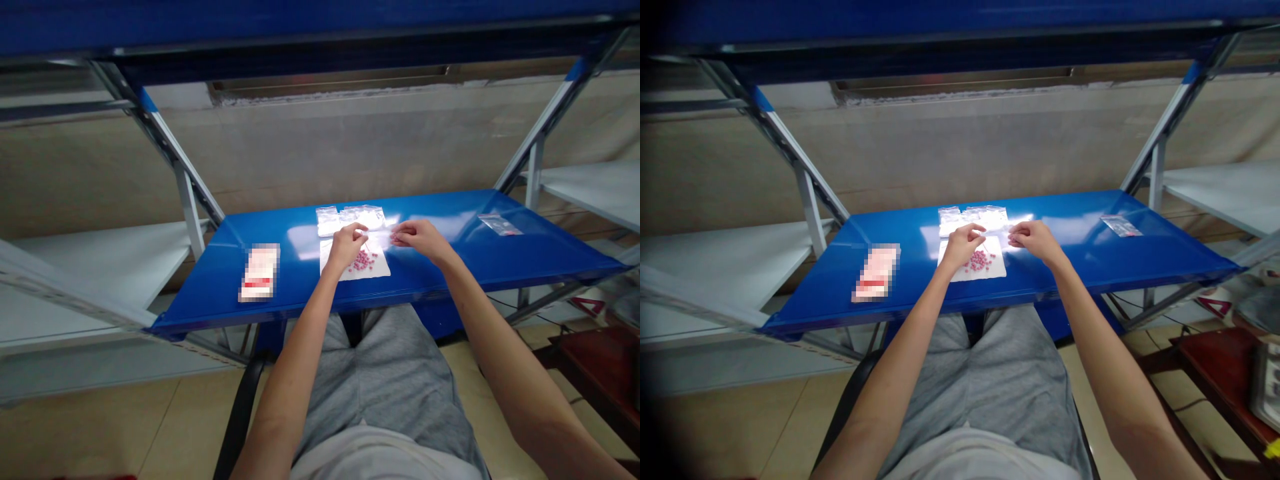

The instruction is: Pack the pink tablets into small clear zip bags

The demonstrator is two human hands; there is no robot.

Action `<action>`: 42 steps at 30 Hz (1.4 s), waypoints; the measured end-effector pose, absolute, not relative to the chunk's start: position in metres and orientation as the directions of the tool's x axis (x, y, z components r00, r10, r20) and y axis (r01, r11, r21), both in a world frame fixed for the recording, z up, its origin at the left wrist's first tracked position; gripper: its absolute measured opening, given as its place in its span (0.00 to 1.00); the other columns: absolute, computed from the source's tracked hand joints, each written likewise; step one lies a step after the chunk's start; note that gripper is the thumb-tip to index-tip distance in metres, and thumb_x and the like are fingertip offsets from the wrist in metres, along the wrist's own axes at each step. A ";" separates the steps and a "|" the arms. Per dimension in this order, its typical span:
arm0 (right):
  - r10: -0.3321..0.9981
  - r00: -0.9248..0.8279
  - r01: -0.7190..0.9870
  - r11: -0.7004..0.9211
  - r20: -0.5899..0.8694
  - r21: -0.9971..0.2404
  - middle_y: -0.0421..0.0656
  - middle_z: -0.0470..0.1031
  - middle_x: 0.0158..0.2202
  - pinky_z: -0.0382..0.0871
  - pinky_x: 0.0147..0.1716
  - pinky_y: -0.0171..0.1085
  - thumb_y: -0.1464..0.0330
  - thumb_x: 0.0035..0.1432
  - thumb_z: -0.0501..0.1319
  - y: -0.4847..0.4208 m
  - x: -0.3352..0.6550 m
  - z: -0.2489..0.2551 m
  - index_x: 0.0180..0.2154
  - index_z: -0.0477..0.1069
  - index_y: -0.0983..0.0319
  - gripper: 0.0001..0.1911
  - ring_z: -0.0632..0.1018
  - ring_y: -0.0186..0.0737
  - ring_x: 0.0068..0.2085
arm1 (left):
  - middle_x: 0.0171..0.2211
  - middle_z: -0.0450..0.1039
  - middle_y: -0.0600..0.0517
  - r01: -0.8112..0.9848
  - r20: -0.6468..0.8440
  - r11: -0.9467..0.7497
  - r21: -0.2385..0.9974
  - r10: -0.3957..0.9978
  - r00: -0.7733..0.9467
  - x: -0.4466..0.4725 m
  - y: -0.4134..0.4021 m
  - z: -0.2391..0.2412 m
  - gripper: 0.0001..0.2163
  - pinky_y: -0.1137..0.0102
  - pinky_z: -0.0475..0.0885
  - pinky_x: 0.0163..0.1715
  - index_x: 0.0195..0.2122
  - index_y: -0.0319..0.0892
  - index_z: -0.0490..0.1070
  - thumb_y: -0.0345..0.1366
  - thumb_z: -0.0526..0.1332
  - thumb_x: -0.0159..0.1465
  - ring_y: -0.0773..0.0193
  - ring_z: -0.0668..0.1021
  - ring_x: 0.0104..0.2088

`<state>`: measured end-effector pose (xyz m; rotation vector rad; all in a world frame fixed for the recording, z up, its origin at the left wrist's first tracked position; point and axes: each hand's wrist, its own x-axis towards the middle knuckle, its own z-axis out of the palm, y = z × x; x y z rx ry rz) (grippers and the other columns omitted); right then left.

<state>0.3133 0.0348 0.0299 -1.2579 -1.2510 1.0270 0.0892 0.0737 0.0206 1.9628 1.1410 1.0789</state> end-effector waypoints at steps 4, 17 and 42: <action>0.993 0.061 0.174 0.092 0.104 -0.980 0.45 0.83 0.28 0.84 0.36 0.40 0.72 0.43 0.78 0.038 0.314 0.031 0.27 0.82 0.62 0.08 0.84 0.44 0.31 | 0.31 0.81 0.51 0.395 0.317 -0.413 0.821 0.904 0.286 0.087 0.072 0.021 0.11 0.69 0.73 0.40 0.45 0.43 0.80 0.28 0.65 0.62 0.62 0.81 0.33; 0.980 0.129 0.246 0.114 0.149 -0.963 0.44 0.83 0.26 0.82 0.32 0.39 0.70 0.39 0.77 0.036 0.323 0.032 0.30 0.84 0.63 0.11 0.83 0.43 0.28 | 0.32 0.82 0.50 0.396 0.321 -0.412 0.821 0.906 0.276 0.088 0.069 0.019 0.10 0.69 0.73 0.40 0.45 0.43 0.81 0.28 0.65 0.63 0.62 0.82 0.33; 0.965 0.020 0.480 0.219 0.260 -0.850 0.43 0.81 0.27 0.72 0.27 0.35 0.70 0.47 0.66 0.034 0.317 0.028 0.35 0.81 0.63 0.10 0.77 0.38 0.27 | 0.33 0.83 0.49 0.361 0.326 -0.398 0.843 0.913 0.245 0.089 0.066 0.018 0.10 0.68 0.74 0.42 0.45 0.43 0.81 0.29 0.66 0.63 0.60 0.82 0.35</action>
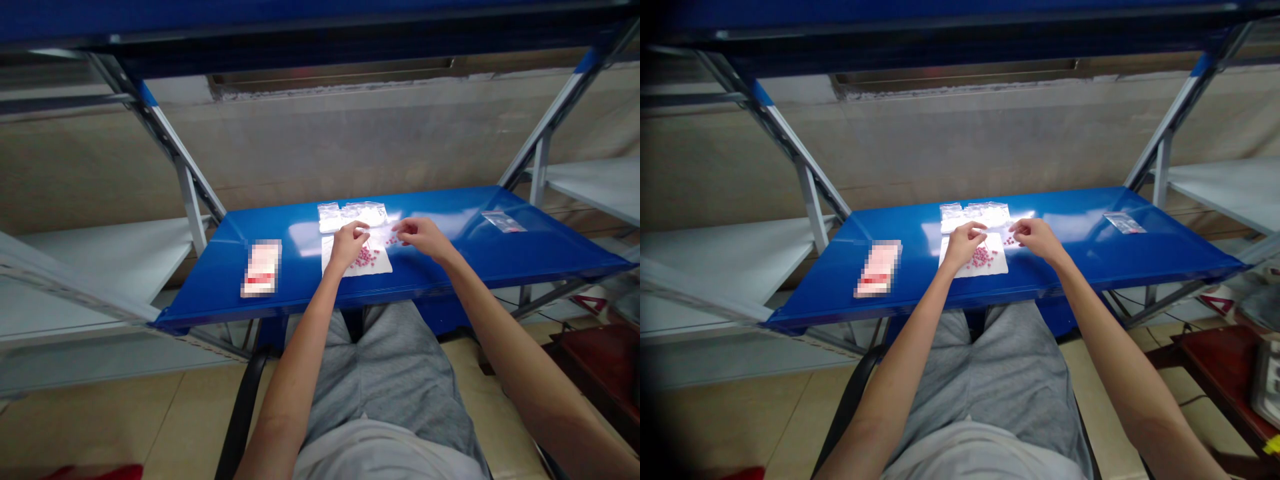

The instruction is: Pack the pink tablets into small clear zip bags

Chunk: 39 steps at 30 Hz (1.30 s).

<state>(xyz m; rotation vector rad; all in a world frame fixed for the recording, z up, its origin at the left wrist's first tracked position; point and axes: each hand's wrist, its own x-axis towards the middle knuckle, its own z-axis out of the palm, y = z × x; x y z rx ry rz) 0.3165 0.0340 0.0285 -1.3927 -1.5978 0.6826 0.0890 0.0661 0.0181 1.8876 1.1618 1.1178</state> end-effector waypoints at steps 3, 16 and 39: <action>0.962 0.025 0.487 0.226 0.272 -0.844 0.42 0.80 0.26 0.72 0.27 0.34 0.70 0.48 0.66 0.034 0.317 0.028 0.35 0.81 0.63 0.10 0.77 0.38 0.27 | 0.33 0.82 0.49 0.357 0.328 -0.399 0.845 0.913 0.243 0.088 0.067 0.017 0.10 0.68 0.73 0.41 0.45 0.42 0.81 0.29 0.66 0.62 0.60 0.82 0.35; 0.982 -0.031 0.365 0.186 0.187 -0.912 0.46 0.84 0.33 0.78 0.37 0.40 0.66 0.51 0.71 0.028 0.318 0.030 0.42 0.80 0.62 0.14 0.82 0.44 0.34 | 0.30 0.80 0.51 0.343 0.317 -0.378 0.860 0.922 0.223 0.087 0.069 0.015 0.10 0.71 0.72 0.38 0.45 0.42 0.80 0.28 0.65 0.62 0.62 0.81 0.33; 0.985 -0.020 0.503 0.158 0.171 -0.850 0.45 0.81 0.26 0.76 0.29 0.38 0.67 0.53 0.69 0.032 0.338 0.026 0.29 0.77 0.62 0.05 0.80 0.41 0.27 | 0.29 0.80 0.51 0.305 0.313 -0.371 0.877 0.923 0.222 0.089 0.071 0.005 0.10 0.71 0.69 0.35 0.44 0.41 0.80 0.26 0.66 0.61 0.63 0.80 0.32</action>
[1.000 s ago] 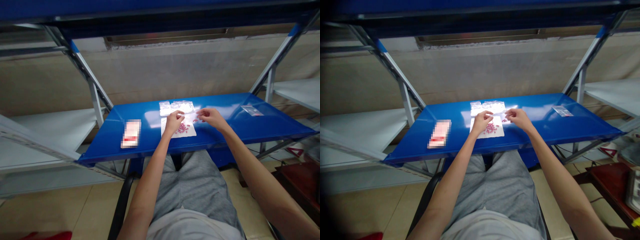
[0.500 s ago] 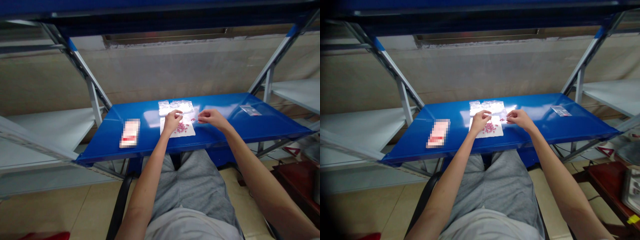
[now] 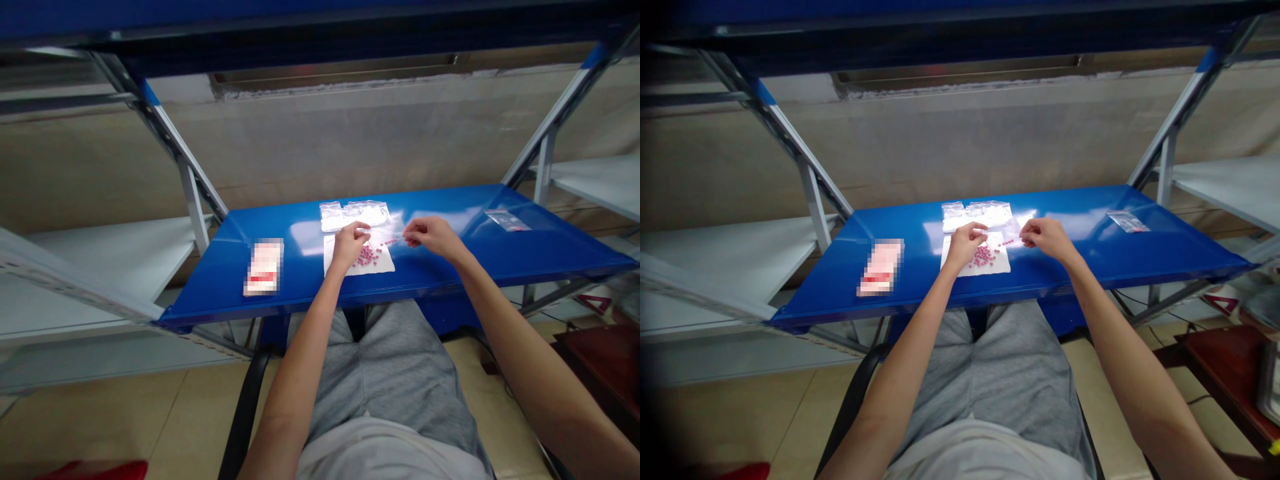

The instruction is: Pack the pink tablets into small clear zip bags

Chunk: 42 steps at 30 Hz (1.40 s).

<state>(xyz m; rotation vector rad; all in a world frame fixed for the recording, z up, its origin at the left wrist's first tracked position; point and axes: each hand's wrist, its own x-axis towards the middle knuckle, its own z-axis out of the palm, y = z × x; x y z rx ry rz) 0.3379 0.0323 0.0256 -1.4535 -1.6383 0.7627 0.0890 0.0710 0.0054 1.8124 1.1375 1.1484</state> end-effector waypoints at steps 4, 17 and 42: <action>0.971 -0.026 0.638 0.199 0.238 -0.744 0.44 0.81 0.27 0.71 0.29 0.37 0.68 0.56 0.63 0.031 0.334 0.029 0.30 0.74 0.61 0.03 0.80 0.42 0.29 | 0.31 0.81 0.51 0.327 0.305 -0.362 0.873 0.928 0.213 0.089 0.070 0.006 0.10 0.71 0.71 0.37 0.44 0.42 0.81 0.27 0.66 0.61 0.62 0.81 0.33; 0.960 -0.025 0.593 0.238 0.278 -0.770 0.44 0.81 0.30 0.71 0.29 0.35 0.71 0.59 0.61 0.025 0.322 0.030 0.36 0.71 0.60 0.02 0.81 0.40 0.30 | 0.32 0.82 0.50 0.360 0.292 -0.347 0.866 0.935 0.198 0.088 0.065 0.011 0.09 0.69 0.72 0.40 0.42 0.43 0.80 0.28 0.67 0.61 0.59 0.83 0.36; 0.978 0.027 0.437 0.175 0.208 -0.882 0.44 0.82 0.29 0.67 0.23 0.33 0.63 0.50 0.69 0.021 0.305 0.031 0.37 0.75 0.61 0.13 0.81 0.42 0.30 | 0.33 0.84 0.49 0.364 0.300 -0.356 0.860 0.932 0.202 0.088 0.061 0.013 0.08 0.69 0.73 0.40 0.41 0.42 0.80 0.28 0.68 0.61 0.59 0.84 0.37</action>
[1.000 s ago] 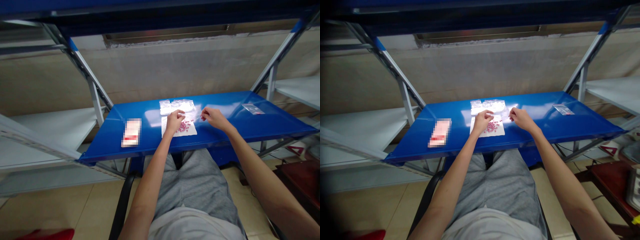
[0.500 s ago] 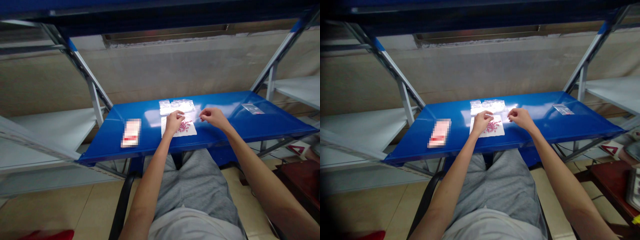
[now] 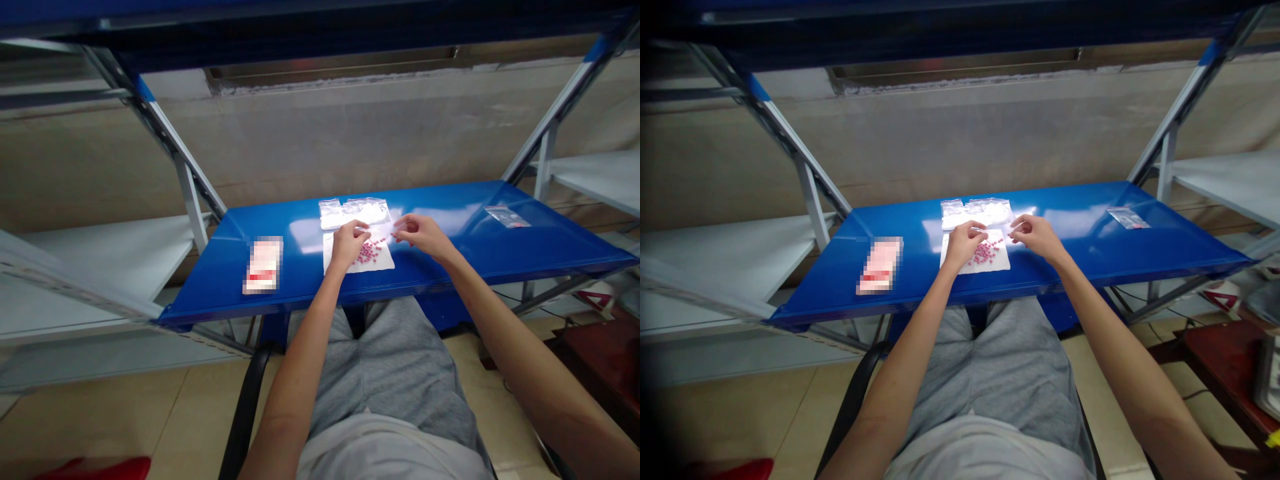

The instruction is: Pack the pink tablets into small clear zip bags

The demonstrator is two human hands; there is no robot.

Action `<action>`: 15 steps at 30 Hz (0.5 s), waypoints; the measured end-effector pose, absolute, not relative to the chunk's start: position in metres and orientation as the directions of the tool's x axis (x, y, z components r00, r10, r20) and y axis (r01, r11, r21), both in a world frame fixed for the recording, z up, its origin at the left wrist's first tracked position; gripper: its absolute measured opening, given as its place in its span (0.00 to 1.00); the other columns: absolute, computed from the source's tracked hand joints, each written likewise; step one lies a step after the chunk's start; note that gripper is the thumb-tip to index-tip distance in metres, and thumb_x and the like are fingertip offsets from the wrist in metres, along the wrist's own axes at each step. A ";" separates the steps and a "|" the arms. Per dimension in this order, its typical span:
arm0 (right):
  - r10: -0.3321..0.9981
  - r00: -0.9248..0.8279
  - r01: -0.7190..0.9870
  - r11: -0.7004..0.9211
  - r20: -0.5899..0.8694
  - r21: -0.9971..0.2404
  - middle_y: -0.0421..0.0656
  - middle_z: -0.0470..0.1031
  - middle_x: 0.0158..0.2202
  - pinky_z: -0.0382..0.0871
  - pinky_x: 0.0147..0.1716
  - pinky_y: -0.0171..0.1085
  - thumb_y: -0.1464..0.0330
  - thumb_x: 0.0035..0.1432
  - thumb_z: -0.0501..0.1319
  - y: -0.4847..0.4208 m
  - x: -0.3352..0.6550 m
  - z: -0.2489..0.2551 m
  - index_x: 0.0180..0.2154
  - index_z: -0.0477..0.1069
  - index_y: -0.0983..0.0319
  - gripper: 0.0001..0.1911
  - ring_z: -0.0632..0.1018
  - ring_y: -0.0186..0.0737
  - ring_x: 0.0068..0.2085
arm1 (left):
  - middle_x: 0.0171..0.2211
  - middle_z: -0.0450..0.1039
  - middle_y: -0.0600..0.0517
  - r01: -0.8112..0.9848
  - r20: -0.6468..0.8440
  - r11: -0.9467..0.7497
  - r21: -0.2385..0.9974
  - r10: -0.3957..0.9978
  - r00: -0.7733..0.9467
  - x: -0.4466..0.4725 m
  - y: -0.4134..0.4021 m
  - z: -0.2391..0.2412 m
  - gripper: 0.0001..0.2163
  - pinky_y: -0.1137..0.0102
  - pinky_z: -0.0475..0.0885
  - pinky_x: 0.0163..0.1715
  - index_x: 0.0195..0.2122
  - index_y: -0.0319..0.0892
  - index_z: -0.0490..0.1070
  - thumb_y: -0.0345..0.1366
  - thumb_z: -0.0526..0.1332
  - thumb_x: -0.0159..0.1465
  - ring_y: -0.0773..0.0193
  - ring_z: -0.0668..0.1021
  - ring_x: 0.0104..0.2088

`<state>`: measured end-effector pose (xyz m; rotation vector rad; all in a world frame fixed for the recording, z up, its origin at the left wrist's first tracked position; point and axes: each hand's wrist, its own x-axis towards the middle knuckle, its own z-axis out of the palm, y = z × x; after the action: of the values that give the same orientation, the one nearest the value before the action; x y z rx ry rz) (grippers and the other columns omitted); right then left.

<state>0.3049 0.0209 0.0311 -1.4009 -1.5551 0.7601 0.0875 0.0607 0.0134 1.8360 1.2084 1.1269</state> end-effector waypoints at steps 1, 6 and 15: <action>0.979 0.019 0.444 0.174 0.203 -0.879 0.45 0.82 0.29 0.67 0.23 0.33 0.62 0.50 0.69 0.020 0.304 0.032 0.37 0.76 0.61 0.13 0.81 0.42 0.30 | 0.33 0.84 0.49 0.363 0.298 -0.354 0.862 0.933 0.203 0.088 0.061 0.014 0.08 0.69 0.73 0.40 0.41 0.42 0.80 0.28 0.68 0.61 0.59 0.84 0.37; 0.976 0.017 0.499 0.178 0.215 -0.848 0.46 0.82 0.29 0.67 0.23 0.34 0.60 0.53 0.66 0.020 0.301 0.032 0.30 0.77 0.62 0.11 0.79 0.41 0.29 | 0.33 0.83 0.49 0.371 0.285 -0.338 0.865 0.939 0.193 0.088 0.060 0.014 0.08 0.68 0.73 0.40 0.41 0.43 0.80 0.29 0.68 0.61 0.59 0.84 0.36; 0.962 0.085 0.457 0.195 0.261 -0.868 0.46 0.82 0.29 0.70 0.26 0.34 0.62 0.52 0.68 0.025 0.300 0.023 0.32 0.73 0.60 0.09 0.83 0.44 0.31 | 0.32 0.83 0.50 0.380 0.282 -0.333 0.863 0.941 0.185 0.087 0.060 0.014 0.08 0.69 0.73 0.39 0.42 0.43 0.80 0.30 0.68 0.61 0.59 0.84 0.36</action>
<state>0.3003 0.0249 0.0229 -1.4087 -1.5221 0.6698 0.0867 0.0601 0.0142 1.8217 1.2420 1.1167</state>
